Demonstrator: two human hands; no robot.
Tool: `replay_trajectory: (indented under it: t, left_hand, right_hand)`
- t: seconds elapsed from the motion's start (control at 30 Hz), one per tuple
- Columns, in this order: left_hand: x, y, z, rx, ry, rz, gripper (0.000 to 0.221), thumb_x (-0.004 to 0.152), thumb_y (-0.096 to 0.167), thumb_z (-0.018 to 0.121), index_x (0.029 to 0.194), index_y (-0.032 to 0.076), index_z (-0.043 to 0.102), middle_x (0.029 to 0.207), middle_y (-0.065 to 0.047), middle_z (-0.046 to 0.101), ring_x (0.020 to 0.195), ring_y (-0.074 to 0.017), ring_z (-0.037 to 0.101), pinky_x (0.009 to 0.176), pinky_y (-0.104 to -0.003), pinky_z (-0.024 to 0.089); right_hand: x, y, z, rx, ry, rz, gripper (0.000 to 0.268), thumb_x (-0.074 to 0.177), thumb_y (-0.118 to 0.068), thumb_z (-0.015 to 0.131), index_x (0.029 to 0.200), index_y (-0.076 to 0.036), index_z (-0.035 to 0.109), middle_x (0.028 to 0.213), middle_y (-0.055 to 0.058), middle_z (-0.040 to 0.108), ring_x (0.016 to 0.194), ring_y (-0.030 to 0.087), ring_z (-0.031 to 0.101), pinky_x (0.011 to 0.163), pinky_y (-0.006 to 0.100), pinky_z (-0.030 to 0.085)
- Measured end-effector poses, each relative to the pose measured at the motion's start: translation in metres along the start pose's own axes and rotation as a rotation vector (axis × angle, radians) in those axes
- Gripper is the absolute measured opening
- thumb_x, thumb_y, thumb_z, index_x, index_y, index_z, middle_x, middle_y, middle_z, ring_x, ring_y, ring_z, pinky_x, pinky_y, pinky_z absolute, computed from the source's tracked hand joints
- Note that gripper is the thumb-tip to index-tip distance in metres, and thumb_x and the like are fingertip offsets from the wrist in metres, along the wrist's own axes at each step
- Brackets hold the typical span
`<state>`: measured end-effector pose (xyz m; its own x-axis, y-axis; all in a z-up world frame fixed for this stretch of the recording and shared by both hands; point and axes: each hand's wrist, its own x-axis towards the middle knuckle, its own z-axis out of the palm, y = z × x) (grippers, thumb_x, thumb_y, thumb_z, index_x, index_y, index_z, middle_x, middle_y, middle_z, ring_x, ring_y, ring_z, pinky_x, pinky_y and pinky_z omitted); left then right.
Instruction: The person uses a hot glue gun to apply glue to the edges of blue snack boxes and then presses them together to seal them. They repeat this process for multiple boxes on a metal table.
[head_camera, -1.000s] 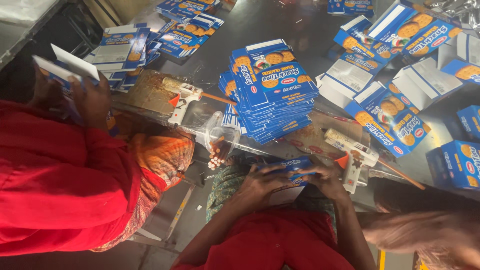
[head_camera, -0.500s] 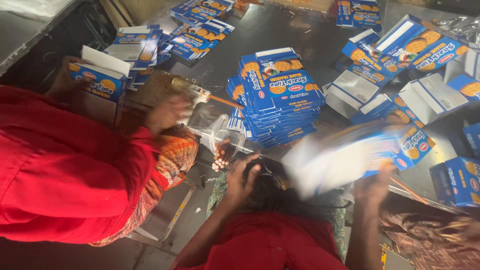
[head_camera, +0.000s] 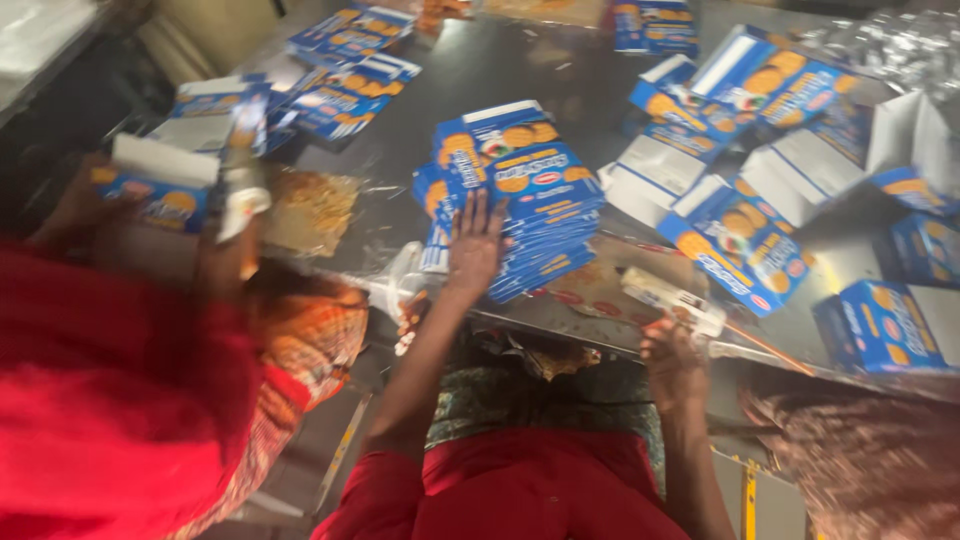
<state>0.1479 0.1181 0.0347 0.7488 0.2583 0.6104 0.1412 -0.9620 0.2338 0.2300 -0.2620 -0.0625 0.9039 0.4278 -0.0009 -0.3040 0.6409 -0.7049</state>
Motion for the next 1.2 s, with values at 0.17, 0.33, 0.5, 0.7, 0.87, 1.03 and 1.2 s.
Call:
replay_trajectory:
  t: [0.17, 0.33, 0.5, 0.7, 0.87, 1.03, 1.2]
  left_hand:
    - [-0.015, -0.018, 0.012, 0.042, 0.025, 0.15, 0.043, 0.094, 0.014, 0.064, 0.136, 0.008, 0.063, 0.145, -0.018, 0.061, 0.135, -0.0298, 0.058, 0.11, -0.041, 0.048]
    - [-0.04, 0.012, -0.052, -0.067, 0.197, 0.227, 0.037, 0.086, 0.0, 0.07, 0.122, 0.007, 0.074, 0.103, -0.01, 0.071, 0.093, -0.0265, 0.07, 0.082, -0.04, 0.056]
    - [-0.081, 0.06, -0.148, -0.366, 0.612, 0.289, 0.02, 0.091, -0.002, 0.066, 0.108, 0.008, 0.066, 0.116, -0.011, 0.073, 0.098, -0.0251, 0.071, 0.086, -0.038, 0.056]
    - [-0.11, 0.082, -0.162, -0.787, 1.108, -0.123, 0.028, 0.103, 0.019, 0.064, 0.12, 0.009, 0.045, 0.081, -0.004, 0.067, 0.074, -0.0117, 0.069, 0.066, -0.018, 0.053]
    - [-0.131, 0.064, -0.136, -1.15, 0.465, -0.297, 0.066, 0.103, 0.025, 0.07, 0.151, -0.002, 0.033, 0.117, -0.009, 0.061, 0.104, -0.014, 0.06, 0.09, -0.024, 0.049]
    - [-0.161, 0.048, -0.091, -1.122, -0.393, -0.742, 0.067, 0.08, 0.029, 0.082, 0.138, 0.002, 0.06, 0.133, -0.015, 0.065, 0.119, -0.0228, 0.06, 0.101, -0.038, 0.044]
    - [-0.185, 0.067, -0.043, -1.187, -0.382, -0.875, 0.066, 0.089, 0.042, 0.071, 0.137, -0.002, 0.058, 0.13, -0.018, 0.066, 0.114, -0.0281, 0.062, 0.096, -0.043, 0.049]
  right_hand:
    - [-0.012, 0.01, 0.004, -0.065, 0.131, 0.06, 0.028, 0.104, -0.026, 0.057, 0.123, -0.008, 0.065, 0.094, 0.008, 0.072, 0.081, 0.023, 0.067, 0.071, 0.035, 0.054]
    - [-0.026, 0.012, 0.032, -0.128, 0.087, 0.06, 0.029, 0.106, -0.024, 0.06, 0.118, 0.001, 0.064, 0.094, 0.015, 0.072, 0.083, 0.028, 0.069, 0.077, 0.041, 0.054]
    - [-0.057, -0.007, 0.111, -1.051, 0.041, -0.52, 0.067, 0.09, -0.027, 0.075, 0.144, 0.003, 0.05, 0.137, 0.023, 0.052, 0.121, 0.035, 0.054, 0.099, 0.045, 0.05]
    - [-0.067, -0.02, 0.143, -1.423, 0.037, -0.841, 0.091, 0.072, -0.037, 0.087, 0.142, 0.005, 0.046, 0.141, 0.028, 0.049, 0.135, 0.034, 0.044, 0.107, 0.046, 0.041]
    - [-0.07, 0.02, 0.098, -1.028, -0.057, -0.226, 0.032, 0.101, -0.03, 0.07, 0.114, -0.001, 0.075, 0.105, 0.012, 0.081, 0.098, 0.017, 0.075, 0.088, 0.03, 0.058]
    - [-0.059, 0.031, 0.091, -0.679, 0.017, -0.32, 0.038, 0.105, -0.026, 0.06, 0.131, 0.001, 0.066, 0.11, 0.005, 0.075, 0.098, 0.011, 0.068, 0.089, 0.027, 0.055]
    - [-0.066, 0.016, 0.132, -1.07, 0.117, -0.173, 0.06, 0.085, -0.02, 0.076, 0.139, -0.003, 0.057, 0.091, 0.006, 0.072, 0.082, 0.015, 0.067, 0.076, 0.031, 0.057]
